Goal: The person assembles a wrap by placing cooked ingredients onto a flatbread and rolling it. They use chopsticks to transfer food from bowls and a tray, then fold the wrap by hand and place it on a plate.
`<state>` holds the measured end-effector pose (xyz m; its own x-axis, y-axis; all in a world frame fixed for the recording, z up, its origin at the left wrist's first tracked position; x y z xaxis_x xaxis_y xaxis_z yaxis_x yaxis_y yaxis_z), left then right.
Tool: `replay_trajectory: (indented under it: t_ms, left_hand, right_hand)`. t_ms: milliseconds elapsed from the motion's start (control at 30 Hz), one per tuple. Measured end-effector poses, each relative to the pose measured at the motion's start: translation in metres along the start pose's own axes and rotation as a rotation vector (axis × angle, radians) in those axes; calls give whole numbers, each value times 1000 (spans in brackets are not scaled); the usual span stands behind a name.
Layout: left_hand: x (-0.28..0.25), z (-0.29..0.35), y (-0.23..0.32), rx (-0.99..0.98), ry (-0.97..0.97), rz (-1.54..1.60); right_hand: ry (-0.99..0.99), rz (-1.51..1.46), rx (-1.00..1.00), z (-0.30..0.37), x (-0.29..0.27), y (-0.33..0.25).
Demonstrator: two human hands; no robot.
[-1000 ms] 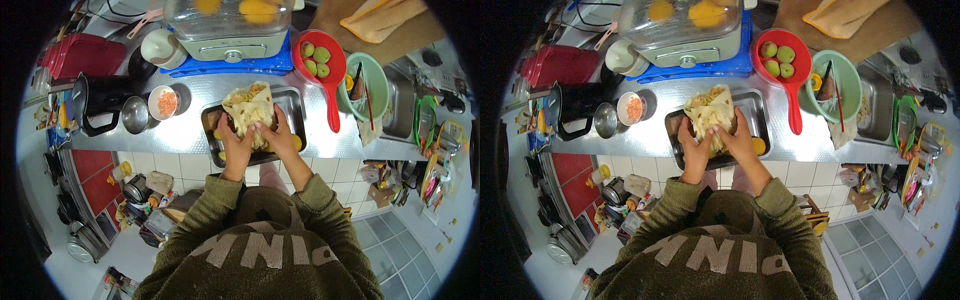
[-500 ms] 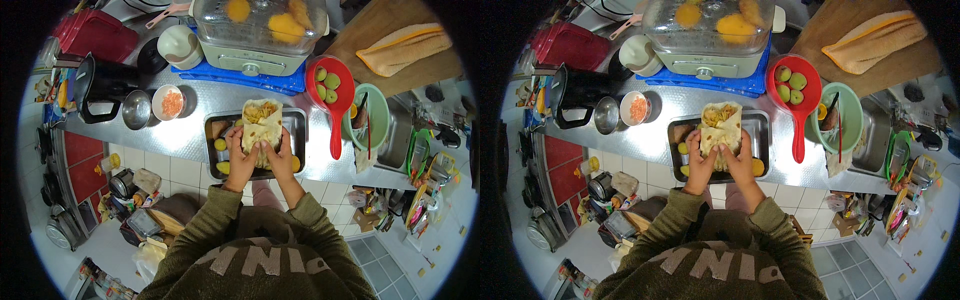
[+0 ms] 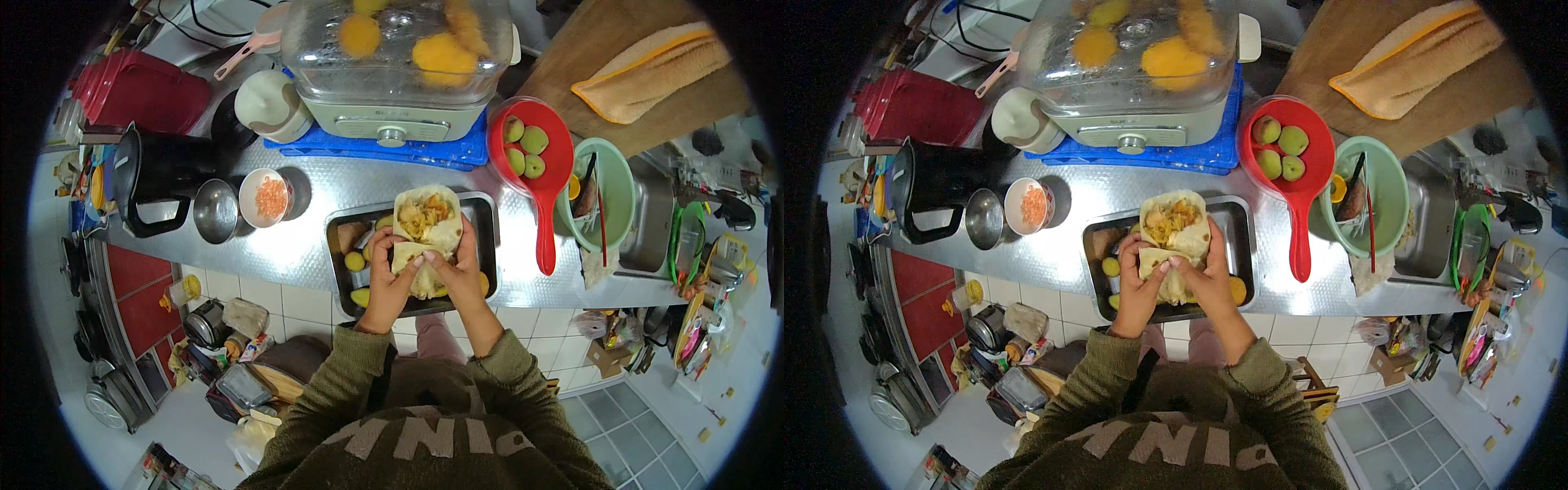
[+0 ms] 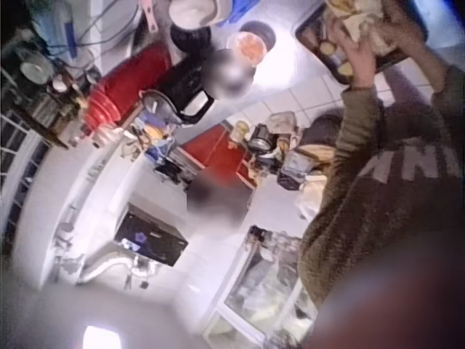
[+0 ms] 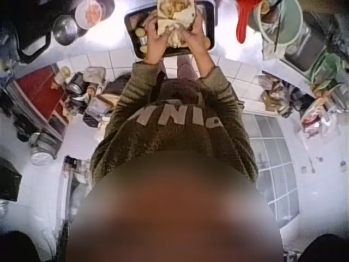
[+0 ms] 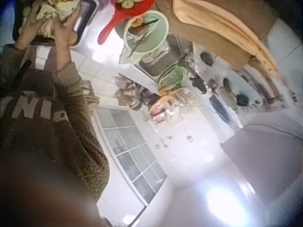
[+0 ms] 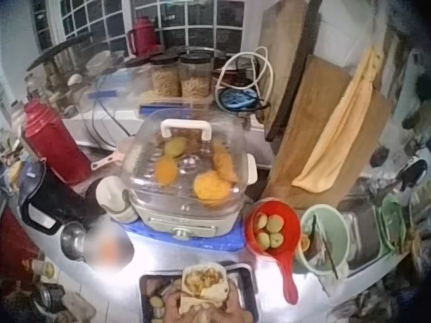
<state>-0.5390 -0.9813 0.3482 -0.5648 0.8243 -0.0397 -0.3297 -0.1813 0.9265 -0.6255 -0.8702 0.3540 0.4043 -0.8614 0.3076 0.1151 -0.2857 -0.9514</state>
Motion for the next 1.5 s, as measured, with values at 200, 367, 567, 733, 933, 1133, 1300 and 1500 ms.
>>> replay_trajectory:
  t_ms: [200, 367, 567, 733, 933, 1133, 1300, 1500]
  left_hand:
    - [-2, -7, -7, 59, -58, 73]
    - [5, -5, 20, 16, -61, 309]
    - [-11, -12, 66, -93, -326, 241]
    - [-12, -9, 109, -70, -381, 316]
    - [-16, -17, 160, -75, -411, 359]
    - [-29, -10, 219, -87, -523, 519]
    - [-35, 12, 269, -37, -617, 536]
    - [-42, 31, 298, 13, -641, 471]
  right_hand:
    - [82, -19, 14, 5, 2, 1]
    - [152, -45, -26, 6, 15, -22]
    - [202, -3, -114, -1, 25, -60]
    - [189, 26, -177, -14, 41, -88]
    - [89, 102, -183, -32, 61, -142]
    - [-225, 372, -367, -30, 70, -211]
    - [-206, 132, -426, -13, 96, -236]
    - [12, 201, -534, 3, 132, -263]
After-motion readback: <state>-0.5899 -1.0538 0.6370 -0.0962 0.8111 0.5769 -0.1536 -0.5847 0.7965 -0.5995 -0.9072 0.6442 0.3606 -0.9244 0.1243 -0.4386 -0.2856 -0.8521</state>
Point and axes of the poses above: each hand's wrist, its own z-axis away from the middle knuckle, its own x-axis out of the palm, y = z × x, the point moved 1 cm from there along -z, towards the middle knuckle, and after that the axes turned 14 degrees about -x, right-handed, at the moved point
